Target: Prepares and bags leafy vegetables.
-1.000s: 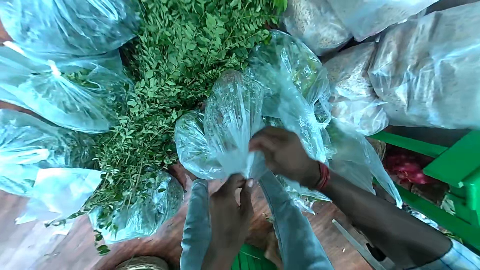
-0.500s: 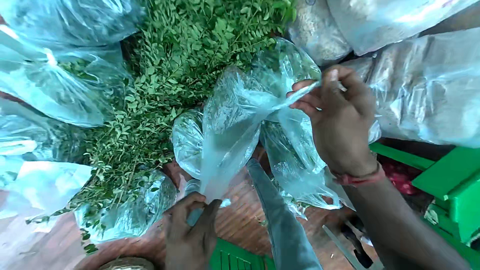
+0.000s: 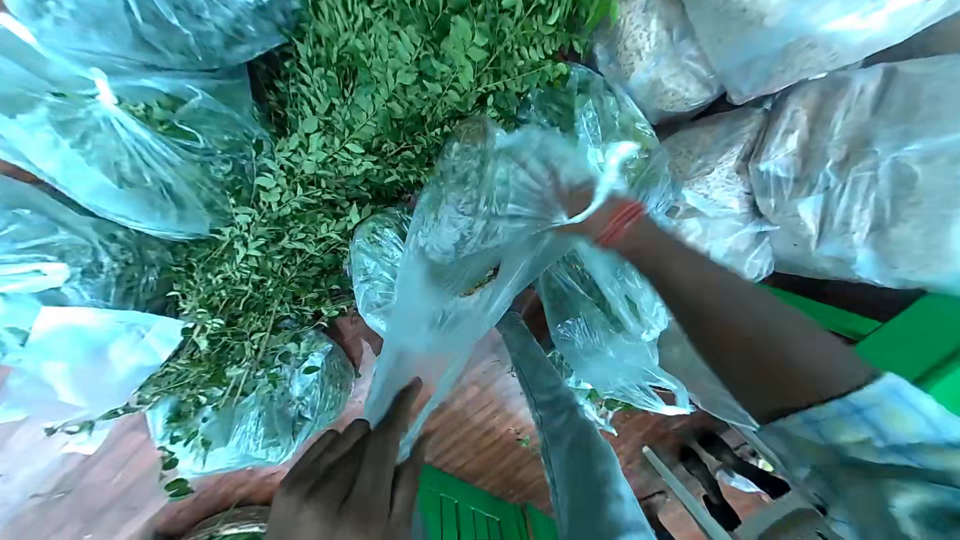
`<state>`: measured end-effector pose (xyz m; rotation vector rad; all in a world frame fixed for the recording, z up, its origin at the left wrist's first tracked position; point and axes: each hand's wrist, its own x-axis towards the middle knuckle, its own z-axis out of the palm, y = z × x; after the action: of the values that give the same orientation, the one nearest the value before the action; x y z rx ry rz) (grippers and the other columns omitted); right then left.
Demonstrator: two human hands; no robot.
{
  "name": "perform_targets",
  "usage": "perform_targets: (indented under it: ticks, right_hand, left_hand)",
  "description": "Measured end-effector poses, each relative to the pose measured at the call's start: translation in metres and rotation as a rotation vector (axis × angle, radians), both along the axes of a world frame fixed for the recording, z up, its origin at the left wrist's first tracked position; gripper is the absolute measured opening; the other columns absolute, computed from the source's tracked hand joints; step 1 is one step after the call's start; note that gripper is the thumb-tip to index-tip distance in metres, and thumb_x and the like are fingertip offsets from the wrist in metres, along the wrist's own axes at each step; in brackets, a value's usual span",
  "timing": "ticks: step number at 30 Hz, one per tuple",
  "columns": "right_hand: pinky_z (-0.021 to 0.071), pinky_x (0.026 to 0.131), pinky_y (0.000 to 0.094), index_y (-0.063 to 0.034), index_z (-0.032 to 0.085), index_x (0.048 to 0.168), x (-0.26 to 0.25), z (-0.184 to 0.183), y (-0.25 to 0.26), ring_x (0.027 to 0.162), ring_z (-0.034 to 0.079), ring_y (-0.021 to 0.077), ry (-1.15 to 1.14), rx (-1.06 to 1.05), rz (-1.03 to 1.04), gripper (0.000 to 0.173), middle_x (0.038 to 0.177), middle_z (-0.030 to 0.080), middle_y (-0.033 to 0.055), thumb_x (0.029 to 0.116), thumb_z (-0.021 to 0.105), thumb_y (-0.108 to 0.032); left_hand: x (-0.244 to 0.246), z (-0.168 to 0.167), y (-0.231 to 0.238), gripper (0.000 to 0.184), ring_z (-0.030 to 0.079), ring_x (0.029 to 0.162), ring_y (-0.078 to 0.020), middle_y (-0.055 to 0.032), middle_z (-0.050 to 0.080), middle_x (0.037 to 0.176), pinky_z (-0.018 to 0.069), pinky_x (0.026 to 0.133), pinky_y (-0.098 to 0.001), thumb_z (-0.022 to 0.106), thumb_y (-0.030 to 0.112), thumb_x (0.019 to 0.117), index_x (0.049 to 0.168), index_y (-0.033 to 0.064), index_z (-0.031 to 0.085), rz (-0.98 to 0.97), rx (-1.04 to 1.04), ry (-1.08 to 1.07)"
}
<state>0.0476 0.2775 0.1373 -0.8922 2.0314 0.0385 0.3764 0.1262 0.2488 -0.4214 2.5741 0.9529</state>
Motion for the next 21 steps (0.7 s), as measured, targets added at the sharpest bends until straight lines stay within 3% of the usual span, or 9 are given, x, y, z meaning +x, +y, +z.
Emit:
perform_targets:
  ticks: [3,5,6,8,11,15,17,19,21]
  right_hand:
    - [0.0432,0.100,0.0661,0.0089,0.052,0.139,-0.069,0.036,-0.004,0.120,0.059,0.0490,-0.014,-0.015,0.128,0.064,0.126,0.061,0.0339,0.0979,0.069,-0.038]
    - [0.0553,0.077,0.0623,-0.0027,0.066,0.125,-0.074,0.009,0.020,0.095,0.070,0.0371,0.125,-0.285,0.221,0.071,0.102,0.071,0.0203,0.0901,0.061,-0.065]
    - [0.0554,0.082,0.0605,-0.0069,0.067,0.123,-0.066,0.012,0.008,0.099,0.069,0.0342,0.091,-0.247,0.208,0.067,0.105,0.071,0.0169,0.0911,0.061,-0.066]
    - [0.0479,0.100,0.0621,-0.0017,0.069,0.122,-0.039,0.032,-0.039,0.115,0.064,0.0387,-0.145,0.001,0.175,0.046,0.118,0.069,0.0218,0.1005,0.064,-0.042]
    - [0.0531,0.074,0.0586,-0.0002,0.068,0.091,0.003,0.003,-0.070,0.085,0.067,0.0351,-0.325,0.063,0.275,0.012,0.089,0.067,0.0175,0.0940,0.067,-0.012]
    - [0.0530,0.082,0.0591,-0.0024,0.066,0.126,0.023,-0.021,-0.098,0.097,0.068,0.0353,-0.522,0.001,0.178,0.034,0.107,0.070,0.0190,0.0995,0.067,-0.024]
    - [0.0590,0.083,0.0510,-0.0198,0.039,0.159,0.016,-0.018,-0.108,0.113,0.067,0.0302,-0.675,-0.098,-0.062,0.058,0.140,0.061,0.0147,0.1049,0.060,-0.026]
    - [0.0608,0.079,0.0462,-0.0266,0.033,0.161,0.004,-0.018,-0.112,0.114,0.067,0.0279,-0.717,-0.149,-0.133,0.059,0.147,0.056,0.0115,0.1070,0.055,-0.018]
    - [0.0596,0.076,0.0477,-0.0111,0.061,0.138,-0.006,-0.020,-0.110,0.098,0.070,0.0269,-0.502,-0.107,0.035,0.036,0.126,0.067,0.0133,0.1024,0.056,-0.010]
  left_hand:
    - [0.003,-0.008,0.009,0.030,0.063,0.063,-0.0269,-0.0086,0.066,0.072,0.0507,0.057,-0.0418,0.057,0.016,0.0987,0.121,0.0068,0.075,-0.050,-0.107,-0.008]
    - [-0.007,-0.009,0.017,0.027,0.060,0.059,-0.0243,-0.0058,0.061,0.066,0.0476,0.054,-0.0394,0.057,0.013,0.0967,0.111,0.0134,0.080,-0.009,-0.083,0.068]
    - [-0.015,-0.010,0.019,0.027,0.058,0.058,-0.0231,-0.0048,0.059,0.065,0.0461,0.053,-0.0384,0.058,0.013,0.0978,0.111,0.0162,0.081,0.007,-0.068,0.103]
    - [-0.028,-0.008,0.023,0.027,0.055,0.058,-0.0214,-0.0032,0.056,0.065,0.0436,0.053,-0.0366,0.058,0.013,0.0983,0.112,0.0206,0.081,0.022,-0.056,0.154]
    - [-0.042,-0.007,0.026,0.027,0.055,0.060,-0.0199,-0.0017,0.057,0.067,0.0435,0.055,-0.0350,0.060,0.014,0.0969,0.111,0.0252,0.081,0.036,-0.049,0.200]
    - [-0.046,-0.013,0.032,0.025,0.052,0.060,-0.0174,-0.0003,0.055,0.066,0.0406,0.055,-0.0334,0.063,0.016,0.0961,0.111,0.0273,0.081,0.054,-0.019,0.231]
    - [-0.041,-0.016,0.035,0.024,0.050,0.058,-0.0161,0.0002,0.054,0.064,0.0388,0.055,-0.0321,0.064,0.017,0.0962,0.110,0.0268,0.081,0.090,-0.018,0.253]
    - [-0.039,-0.018,0.035,0.025,0.049,0.058,-0.0159,0.0000,0.054,0.064,0.0387,0.055,-0.0319,0.064,0.017,0.0962,0.111,0.0261,0.081,0.110,-0.027,0.262]
    - [-0.041,-0.016,0.036,0.027,0.050,0.060,-0.0169,-0.0003,0.054,0.065,0.0388,0.056,-0.0328,0.063,0.016,0.0964,0.114,0.0263,0.080,0.101,-0.026,0.247]
